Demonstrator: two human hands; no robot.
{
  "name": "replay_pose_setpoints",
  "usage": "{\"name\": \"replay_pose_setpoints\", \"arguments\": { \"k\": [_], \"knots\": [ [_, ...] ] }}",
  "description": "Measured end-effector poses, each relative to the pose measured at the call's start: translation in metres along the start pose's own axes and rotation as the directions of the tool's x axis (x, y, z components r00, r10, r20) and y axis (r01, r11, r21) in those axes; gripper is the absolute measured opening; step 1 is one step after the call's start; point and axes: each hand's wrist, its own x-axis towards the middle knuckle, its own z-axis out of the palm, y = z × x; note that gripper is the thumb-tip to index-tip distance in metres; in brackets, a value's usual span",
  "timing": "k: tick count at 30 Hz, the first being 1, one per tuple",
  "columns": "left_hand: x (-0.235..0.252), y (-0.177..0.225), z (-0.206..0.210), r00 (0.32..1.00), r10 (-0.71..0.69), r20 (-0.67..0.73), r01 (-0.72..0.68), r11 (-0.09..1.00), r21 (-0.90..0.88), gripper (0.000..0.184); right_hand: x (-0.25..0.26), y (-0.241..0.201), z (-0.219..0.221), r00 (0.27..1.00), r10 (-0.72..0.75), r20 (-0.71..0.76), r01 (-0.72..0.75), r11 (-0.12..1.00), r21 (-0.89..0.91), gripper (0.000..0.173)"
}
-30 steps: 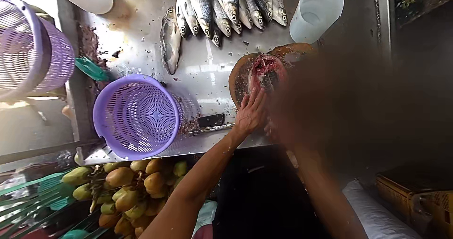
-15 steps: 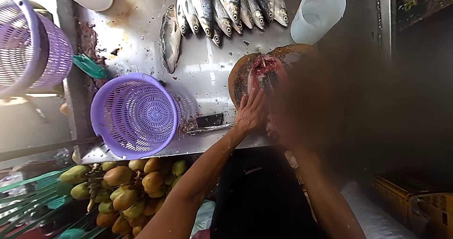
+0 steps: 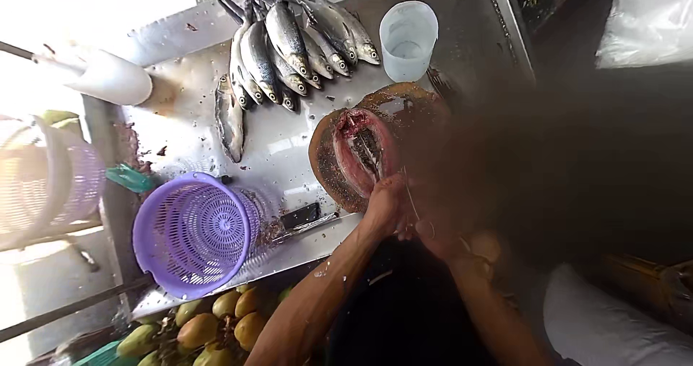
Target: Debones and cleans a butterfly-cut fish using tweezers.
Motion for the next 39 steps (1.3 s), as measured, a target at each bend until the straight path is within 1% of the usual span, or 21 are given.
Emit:
{"name": "replay_pose_setpoints", "arguments": {
  "k": [2,3,4,5,6,7,8,9,11,14,16,19,22,24,26,27,29,31,32,35,39],
  "knots": [
    [0.026,0.003,0.014,0.996,0.057,0.062,-0.062,0.995,0.082,0.04,-0.021,-0.012,-0.013,0.998,0.063,-0.023,-0.065,0.993,-0.103,0.063],
    [0.043,0.005,0.017,0.984,0.108,0.143,-0.143,0.952,0.269,0.037,-0.034,-0.017,-0.021,0.993,0.11,-0.051,-0.116,0.984,-0.136,0.065],
    [0.061,0.011,0.018,0.957,0.15,0.248,-0.268,0.779,0.566,0.032,-0.047,-0.017,-0.029,0.983,0.147,-0.106,-0.164,0.972,-0.17,0.065],
    [0.076,0.017,0.022,0.938,0.148,0.313,-0.346,0.392,0.852,0.023,-0.06,-0.014,-0.037,0.966,0.175,-0.191,-0.213,0.957,-0.197,0.061],
    [0.089,0.023,0.028,0.947,0.091,0.308,-0.306,-0.037,0.951,0.028,-0.073,-0.01,-0.043,0.937,0.197,-0.29,-0.264,0.941,-0.212,0.057],
    [0.102,0.031,0.035,0.967,0.042,0.249,-0.225,-0.306,0.925,0.047,-0.083,-0.007,-0.048,0.902,0.211,-0.377,-0.312,0.922,-0.23,0.053],
    [0.116,0.039,0.039,0.975,0.055,0.213,-0.168,-0.438,0.883,0.056,-0.093,-0.006,-0.053,0.874,0.205,-0.441,-0.339,0.907,-0.25,0.051],
    [0.13,0.049,0.04,0.968,0.107,0.226,-0.145,-0.494,0.857,0.056,-0.102,-0.006,-0.057,0.849,0.192,-0.492,-0.355,0.897,-0.262,0.049],
    [0.152,0.073,0.036,0.912,0.24,0.332,-0.178,-0.498,0.849,0.043,-0.122,-0.002,-0.064,0.814,0.167,-0.557,-0.356,0.9,-0.252,0.05],
    [0.192,0.119,0.034,0.862,0.342,0.376,-0.24,-0.379,0.894,0.022,-0.143,0.007,-0.072,0.763,0.132,-0.632,-0.342,0.913,-0.222,0.049],
    [0.233,0.153,0.037,0.879,0.328,0.346,-0.234,-0.337,0.912,0.039,-0.15,0.013,-0.071,0.724,0.098,-0.683,-0.319,0.925,-0.205,0.047],
    [0.3,0.184,0.042,0.918,0.222,0.328,-0.215,-0.415,0.884,0.033,-0.158,0.022,-0.058,0.686,0.056,-0.725,-0.28,0.941,-0.192,0.044],
    [0.35,0.177,0.045,0.982,0.075,0.175,-0.12,-0.472,0.873,0.043,-0.161,0.032,-0.039,0.631,0.09,-0.77,-0.339,0.925,-0.17,0.045],
    [0.359,0.168,0.045,0.993,0.084,0.088,-0.04,-0.452,0.891,0.047,-0.158,0.039,-0.028,0.599,0.115,-0.793,-0.413,0.892,-0.183,0.045],
    [0.351,0.173,0.041,0.974,0.167,0.156,-0.08,-0.39,0.917,0.041,-0.151,0.046,-0.012,0.594,0.102,-0.798,-0.444,0.869,-0.219,0.045],
    [0.343,0.181,0.037,0.941,0.23,0.249,-0.154,-0.365,0.918,0.035,-0.143,0.049,-0.006,0.615,0.092,-0.783,-0.444,0.861,-0.247,0.049],
    [0.317,0.207,0.019,0.851,0.332,0.407,-0.283,-0.364,0.888,0.042,-0.123,0.05,0.009,0.676,0.068,-0.734,-0.399,0.871,-0.287,0.056],
    [0.283,0.232,-0.01,0.761,0.457,0.461,-0.271,-0.422,0.865,0.047,-0.095,0.05,0.022,0.753,0.064,-0.655,-0.31,0.913,-0.267,0.056],
    [0.261,0.235,-0.035,0.753,0.497,0.431,-0.221,-0.427,0.877,0.048,-0.079,0.051,0.028,0.798,0.064,-0.599,-0.267,0.929,-0.257,0.054],
    [0.205,0.228,-0.111,0.825,0.508,0.248,-0.127,-0.262,0.957,0.05,-0.02,0.051,0.044,0.908,0.08,-0.411,-0.22,0.927,-0.305,0.052],
    [0.143,0.168,-0.175,0.938,0.316,0.143,-0.141,-0.028,0.99,0.049,0.066,0.056,0.054,0.946,0.116,-0.302,-0.253,0.848,-0.466,0.052]
  ]
}}
